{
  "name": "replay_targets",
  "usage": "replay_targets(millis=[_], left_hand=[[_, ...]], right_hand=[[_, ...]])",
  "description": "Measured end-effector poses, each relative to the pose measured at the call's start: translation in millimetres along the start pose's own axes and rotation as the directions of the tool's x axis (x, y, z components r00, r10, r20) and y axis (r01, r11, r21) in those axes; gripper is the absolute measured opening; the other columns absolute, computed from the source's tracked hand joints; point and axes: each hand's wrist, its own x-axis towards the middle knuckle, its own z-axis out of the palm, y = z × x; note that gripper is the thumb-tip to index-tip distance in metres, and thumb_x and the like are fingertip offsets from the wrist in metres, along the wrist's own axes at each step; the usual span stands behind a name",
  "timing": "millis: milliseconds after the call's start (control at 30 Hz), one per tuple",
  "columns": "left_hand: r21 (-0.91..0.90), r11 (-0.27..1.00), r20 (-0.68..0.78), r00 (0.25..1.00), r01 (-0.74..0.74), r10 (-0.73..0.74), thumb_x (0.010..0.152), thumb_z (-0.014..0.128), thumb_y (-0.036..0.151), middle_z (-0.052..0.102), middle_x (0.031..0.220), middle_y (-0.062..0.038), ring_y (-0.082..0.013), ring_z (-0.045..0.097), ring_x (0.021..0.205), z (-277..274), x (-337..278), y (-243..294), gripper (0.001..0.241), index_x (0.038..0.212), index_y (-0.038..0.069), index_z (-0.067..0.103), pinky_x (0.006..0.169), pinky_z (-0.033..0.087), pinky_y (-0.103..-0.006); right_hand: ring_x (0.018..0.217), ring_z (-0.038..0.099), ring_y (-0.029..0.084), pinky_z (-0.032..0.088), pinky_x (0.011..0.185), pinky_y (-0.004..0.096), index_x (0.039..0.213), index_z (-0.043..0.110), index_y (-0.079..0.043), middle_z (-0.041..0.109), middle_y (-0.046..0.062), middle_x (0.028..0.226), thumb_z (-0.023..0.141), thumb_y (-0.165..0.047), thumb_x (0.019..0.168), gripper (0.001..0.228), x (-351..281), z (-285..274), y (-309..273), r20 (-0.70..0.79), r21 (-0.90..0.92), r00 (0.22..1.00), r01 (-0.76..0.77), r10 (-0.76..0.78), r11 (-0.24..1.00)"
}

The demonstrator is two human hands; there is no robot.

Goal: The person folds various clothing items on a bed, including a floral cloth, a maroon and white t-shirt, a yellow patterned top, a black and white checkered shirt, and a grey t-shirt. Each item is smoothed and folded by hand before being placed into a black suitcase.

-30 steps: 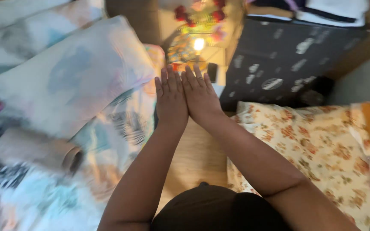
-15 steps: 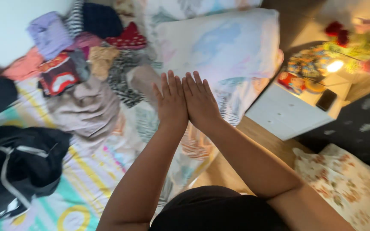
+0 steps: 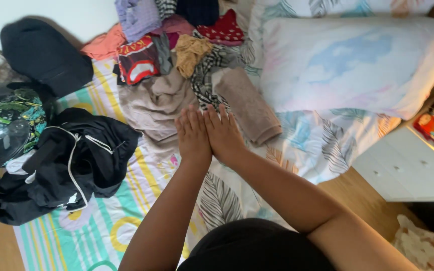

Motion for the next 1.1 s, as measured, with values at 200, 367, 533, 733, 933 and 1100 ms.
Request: replay_targets(millis=[200, 367, 533, 733, 933, 1100], left_hand=[[-0.208, 0.969, -0.024, 0.989, 0.135, -0.143, 0.101, 0.046, 0.026, 0.018, 0.170, -0.022, -0.0407, 0.014, 0.157, 62, 16, -29, 0.071, 0.164, 0.004, 0.022, 0.125, 0.011, -0.0570], [-0.367, 0.905, -0.089, 0.961, 0.215, -0.264, 0.102, 0.047, 0.025, 0.019, 0.171, -0.021, -0.0390, 0.016, 0.158, 166, 28, -23, 0.069, 0.165, 0.007, 0.024, 0.125, 0.015, -0.0591], [-0.383, 0.866, -0.004, 0.937, 0.321, -0.349, 0.101, 0.048, 0.028, 0.020, 0.171, -0.016, -0.0377, 0.017, 0.158, 257, 55, -23, 0.067, 0.163, 0.013, 0.028, 0.121, 0.016, -0.0652], [-0.395, 0.789, 0.294, 0.878, 0.471, -0.378, 0.097, 0.050, 0.043, 0.020, 0.168, -0.010, -0.0350, 0.016, 0.155, 358, 42, -3, 0.065, 0.156, 0.020, 0.036, 0.113, 0.013, -0.0730], [-0.417, 0.788, 0.138, 0.889, 0.453, -0.438, 0.097, 0.048, 0.042, 0.027, 0.168, -0.007, -0.0324, 0.022, 0.155, 417, 27, 20, 0.063, 0.157, 0.023, 0.040, 0.119, 0.014, -0.0681], [-0.462, 0.774, 0.109, 0.894, 0.433, -0.436, 0.096, 0.048, 0.041, 0.028, 0.167, -0.004, -0.0319, 0.023, 0.154, 428, 25, 21, 0.063, 0.156, 0.025, 0.039, 0.120, 0.013, -0.0644]], right_hand=[[0.157, 0.016, 0.039, 0.020, 0.123, 0.054, 0.161, 0.026, -0.003, 0.019, 0.019, 0.169, 0.047, -0.018, 0.097, 0.069, 53, 67, -10, 0.013, 0.079, 0.995, 0.097, -0.099, 0.992], [0.157, 0.020, 0.036, 0.024, 0.124, 0.052, 0.159, 0.032, -0.002, 0.025, 0.018, 0.168, 0.047, -0.020, 0.101, 0.063, 84, 157, 6, -0.002, 0.150, 0.989, 0.146, -0.148, 0.978], [0.156, 0.020, 0.037, 0.024, 0.122, 0.053, 0.156, 0.035, -0.008, 0.025, 0.018, 0.167, 0.049, -0.024, 0.100, 0.060, 129, 272, 29, 0.074, 0.168, 0.979, 0.173, -0.187, 0.970], [0.156, 0.018, 0.034, 0.018, 0.122, 0.058, 0.158, 0.038, -0.020, 0.024, 0.014, 0.168, 0.051, -0.033, 0.098, 0.063, 120, 372, 50, 0.110, 0.175, 0.990, 0.068, -0.088, 0.982], [0.156, 0.016, 0.033, 0.013, 0.122, 0.056, 0.157, 0.039, -0.022, 0.023, 0.013, 0.168, 0.052, -0.036, 0.096, 0.064, 113, 423, 60, 0.149, 0.135, 0.986, 0.052, -0.072, 0.989], [0.155, 0.017, 0.034, 0.015, 0.119, 0.056, 0.154, 0.042, -0.022, 0.024, 0.014, 0.167, 0.054, -0.038, 0.093, 0.064, 113, 423, 59, 0.155, 0.135, 0.985, 0.050, -0.071, 0.990]])
